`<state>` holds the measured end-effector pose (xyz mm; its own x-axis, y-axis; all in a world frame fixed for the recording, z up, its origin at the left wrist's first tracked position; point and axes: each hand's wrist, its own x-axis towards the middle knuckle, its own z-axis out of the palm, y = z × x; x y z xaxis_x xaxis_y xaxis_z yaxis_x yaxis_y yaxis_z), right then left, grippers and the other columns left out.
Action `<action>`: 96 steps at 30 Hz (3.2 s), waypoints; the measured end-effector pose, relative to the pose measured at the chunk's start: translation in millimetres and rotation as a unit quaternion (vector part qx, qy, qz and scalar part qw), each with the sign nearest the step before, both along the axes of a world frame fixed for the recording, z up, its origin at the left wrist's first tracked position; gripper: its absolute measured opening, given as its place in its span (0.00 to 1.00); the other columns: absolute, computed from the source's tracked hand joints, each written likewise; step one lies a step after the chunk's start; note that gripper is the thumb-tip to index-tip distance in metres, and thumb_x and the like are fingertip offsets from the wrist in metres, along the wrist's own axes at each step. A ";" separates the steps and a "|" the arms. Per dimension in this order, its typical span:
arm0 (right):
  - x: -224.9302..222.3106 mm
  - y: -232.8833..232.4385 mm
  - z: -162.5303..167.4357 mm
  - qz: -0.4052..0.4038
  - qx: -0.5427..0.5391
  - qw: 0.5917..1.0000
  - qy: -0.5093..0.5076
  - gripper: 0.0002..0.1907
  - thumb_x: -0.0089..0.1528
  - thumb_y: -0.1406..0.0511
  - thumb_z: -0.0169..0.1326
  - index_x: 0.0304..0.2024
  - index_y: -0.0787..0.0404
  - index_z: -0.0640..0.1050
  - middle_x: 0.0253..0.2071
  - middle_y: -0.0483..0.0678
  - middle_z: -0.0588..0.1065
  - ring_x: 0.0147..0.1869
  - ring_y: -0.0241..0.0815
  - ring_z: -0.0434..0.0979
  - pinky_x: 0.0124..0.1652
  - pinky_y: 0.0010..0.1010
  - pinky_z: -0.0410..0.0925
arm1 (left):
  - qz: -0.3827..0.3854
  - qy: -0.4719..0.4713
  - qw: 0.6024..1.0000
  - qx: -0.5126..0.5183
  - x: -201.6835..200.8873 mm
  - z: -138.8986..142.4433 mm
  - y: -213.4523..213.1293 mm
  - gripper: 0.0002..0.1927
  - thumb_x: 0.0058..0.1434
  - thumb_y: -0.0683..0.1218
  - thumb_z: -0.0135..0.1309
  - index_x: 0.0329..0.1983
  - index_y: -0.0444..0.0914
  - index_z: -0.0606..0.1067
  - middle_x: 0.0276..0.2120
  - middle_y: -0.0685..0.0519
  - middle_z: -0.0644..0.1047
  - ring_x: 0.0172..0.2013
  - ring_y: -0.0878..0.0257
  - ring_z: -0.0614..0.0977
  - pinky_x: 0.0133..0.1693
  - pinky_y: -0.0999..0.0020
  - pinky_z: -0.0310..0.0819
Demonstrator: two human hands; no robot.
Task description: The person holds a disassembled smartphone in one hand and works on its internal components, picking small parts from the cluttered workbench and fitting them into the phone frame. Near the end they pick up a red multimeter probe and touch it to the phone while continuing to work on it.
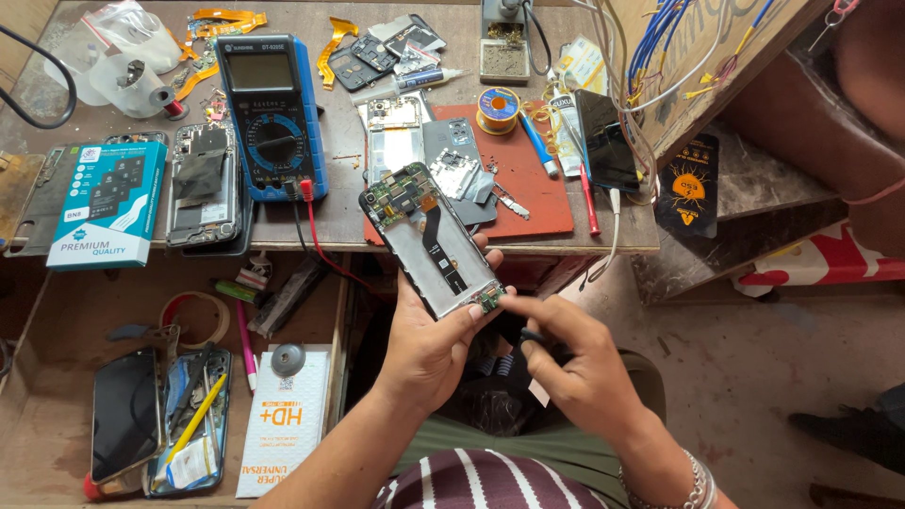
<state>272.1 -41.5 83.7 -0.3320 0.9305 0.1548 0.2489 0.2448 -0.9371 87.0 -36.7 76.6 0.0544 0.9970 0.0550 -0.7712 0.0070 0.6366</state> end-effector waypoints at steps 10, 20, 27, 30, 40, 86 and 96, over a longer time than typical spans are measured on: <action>0.3 22.3 27.3 0.021 0.142 0.973 -0.181 0.29 0.53 0.73 0.54 0.58 0.51 0.78 0.31 0.49 0.70 0.30 0.44 0.74 0.32 0.35 0.70 | -0.004 0.040 0.999 0.006 3.2 1.1 -1.6 0.39 0.58 0.28 0.52 0.69 0.42 0.53 0.66 0.45 0.65 0.67 0.50 0.70 0.61 0.50 0.75; -0.6 19.5 26.1 0.010 0.150 0.968 -0.203 0.29 0.53 0.72 0.55 0.57 0.48 0.79 0.31 0.48 0.71 0.29 0.45 0.75 0.31 0.36 0.70 | -0.006 0.047 0.999 0.007 0.7 1.0 -1.1 0.39 0.58 0.28 0.50 0.70 0.43 0.53 0.66 0.46 0.66 0.68 0.50 0.70 0.62 0.48 0.73; -0.3 18.4 20.9 0.015 0.206 0.950 -0.233 0.30 0.52 0.70 0.58 0.59 0.46 0.79 0.30 0.46 0.70 0.30 0.45 0.74 0.31 0.38 0.70 | -0.014 0.040 0.999 0.002 -1.5 -1.3 0.2 0.40 0.58 0.29 0.51 0.70 0.43 0.52 0.67 0.45 0.65 0.68 0.49 0.69 0.64 0.48 0.72; -0.4 17.5 18.6 0.014 0.238 0.929 -0.282 0.32 0.52 0.69 0.58 0.60 0.46 0.78 0.29 0.46 0.69 0.30 0.47 0.74 0.31 0.41 0.68 | -0.016 0.055 0.998 0.006 -4.0 -3.6 -0.6 0.41 0.58 0.30 0.52 0.71 0.44 0.51 0.67 0.46 0.65 0.68 0.49 0.69 0.63 0.48 0.72; -6.3 17.6 13.4 0.087 0.293 0.891 -0.336 0.33 0.52 0.69 0.57 0.62 0.54 0.74 0.30 0.47 0.68 0.31 0.49 0.72 0.32 0.42 0.67 | -0.019 0.096 0.995 -0.028 -7.8 -5.3 1.0 0.41 0.59 0.31 0.51 0.72 0.44 0.50 0.65 0.44 0.67 0.66 0.49 0.71 0.59 0.51 0.74; 15.3 30.0 -59.7 0.180 -0.109 0.948 0.239 0.39 0.59 0.76 0.53 0.74 0.60 0.63 0.38 0.42 0.66 0.41 0.31 0.65 0.44 0.24 0.64 | -0.030 0.038 0.999 -0.002 -13.2 11.0 1.9 0.43 0.56 0.31 0.54 0.71 0.42 0.51 0.64 0.44 0.67 0.66 0.45 0.71 0.59 0.43 0.76; 18.5 53.5 -43.8 0.014 -0.377 0.795 0.474 0.07 0.57 0.69 0.49 0.38 0.63 0.72 0.37 0.46 0.73 0.32 0.35 0.68 0.31 0.26 0.64 | -0.030 0.059 0.998 0.005 -11.3 5.9 3.6 0.42 0.57 0.30 0.53 0.71 0.42 0.51 0.65 0.46 0.66 0.67 0.47 0.71 0.58 0.42 0.77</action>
<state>290.6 11.9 39.9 -0.4205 0.8718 -0.2514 -0.6535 -0.4832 -0.5825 75.7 -33.1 82.5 0.1202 0.9912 0.0555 -0.6891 0.0431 0.7233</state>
